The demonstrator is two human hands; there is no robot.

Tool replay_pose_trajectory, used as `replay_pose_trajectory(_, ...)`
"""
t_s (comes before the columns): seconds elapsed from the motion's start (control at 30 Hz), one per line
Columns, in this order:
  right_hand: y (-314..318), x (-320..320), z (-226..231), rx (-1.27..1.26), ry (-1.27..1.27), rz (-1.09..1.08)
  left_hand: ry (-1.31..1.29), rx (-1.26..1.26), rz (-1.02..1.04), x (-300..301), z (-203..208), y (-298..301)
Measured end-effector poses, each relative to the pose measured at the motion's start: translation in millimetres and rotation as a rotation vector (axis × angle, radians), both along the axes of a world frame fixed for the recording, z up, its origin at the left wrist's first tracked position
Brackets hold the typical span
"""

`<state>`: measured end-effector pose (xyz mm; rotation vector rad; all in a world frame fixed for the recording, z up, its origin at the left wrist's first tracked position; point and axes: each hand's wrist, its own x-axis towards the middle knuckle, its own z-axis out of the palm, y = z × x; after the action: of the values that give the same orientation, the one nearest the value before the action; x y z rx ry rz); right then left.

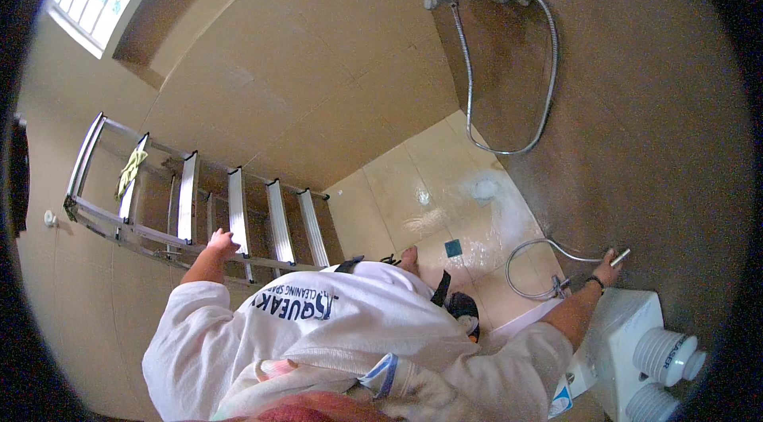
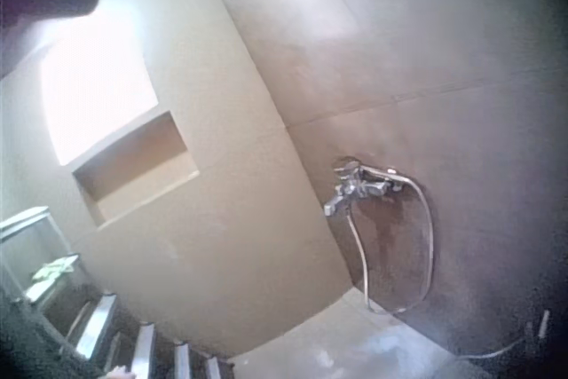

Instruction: The person rinses a bathroom wall using a shower head and then scrubs the tiles with a sponge from a bucket.

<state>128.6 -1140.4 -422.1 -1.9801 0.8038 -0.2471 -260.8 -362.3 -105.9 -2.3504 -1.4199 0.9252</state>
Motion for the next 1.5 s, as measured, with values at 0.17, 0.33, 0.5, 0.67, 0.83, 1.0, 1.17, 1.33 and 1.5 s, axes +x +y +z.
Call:
replay_pose_trajectory(0.17,64,5,107,-0.087,-0.116,0.065,0.059,-0.043,0.164,-83,-16,22)
replay_pose_trajectory(0.33,167,-69,230,0.137,-0.294,0.436,0.015,-0.138,0.093,-49,-51,24)
replay_pose_trajectory(0.5,266,-114,282,0.778,-0.615,0.794,-0.133,-0.140,-0.110,-16,-85,43)
replay_pose_trajectory(0.67,314,-141,333,1.043,-0.669,0.935,-0.205,-0.254,-0.143,-9,-124,71)
replay_pose_trajectory(0.83,339,-155,355,1.156,-0.770,1.028,-0.121,-0.256,-0.098,-65,-124,92)
replay_pose_trajectory(1.0,353,-159,352,1.179,-0.793,0.993,-0.026,-0.231,0.008,-114,-111,114)
replay_pose_trajectory(1.17,350,-160,347,1.146,-0.817,0.975,-0.039,-0.242,-0.074,-121,-115,122)
replay_pose_trajectory(1.33,340,-159,344,1.186,-0.827,0.967,-0.077,-0.268,-0.076,-109,-119,112)
replay_pose_trajectory(1.5,336,-158,345,1.205,-0.827,0.964,-0.134,-0.219,-0.094,-129,-144,134)
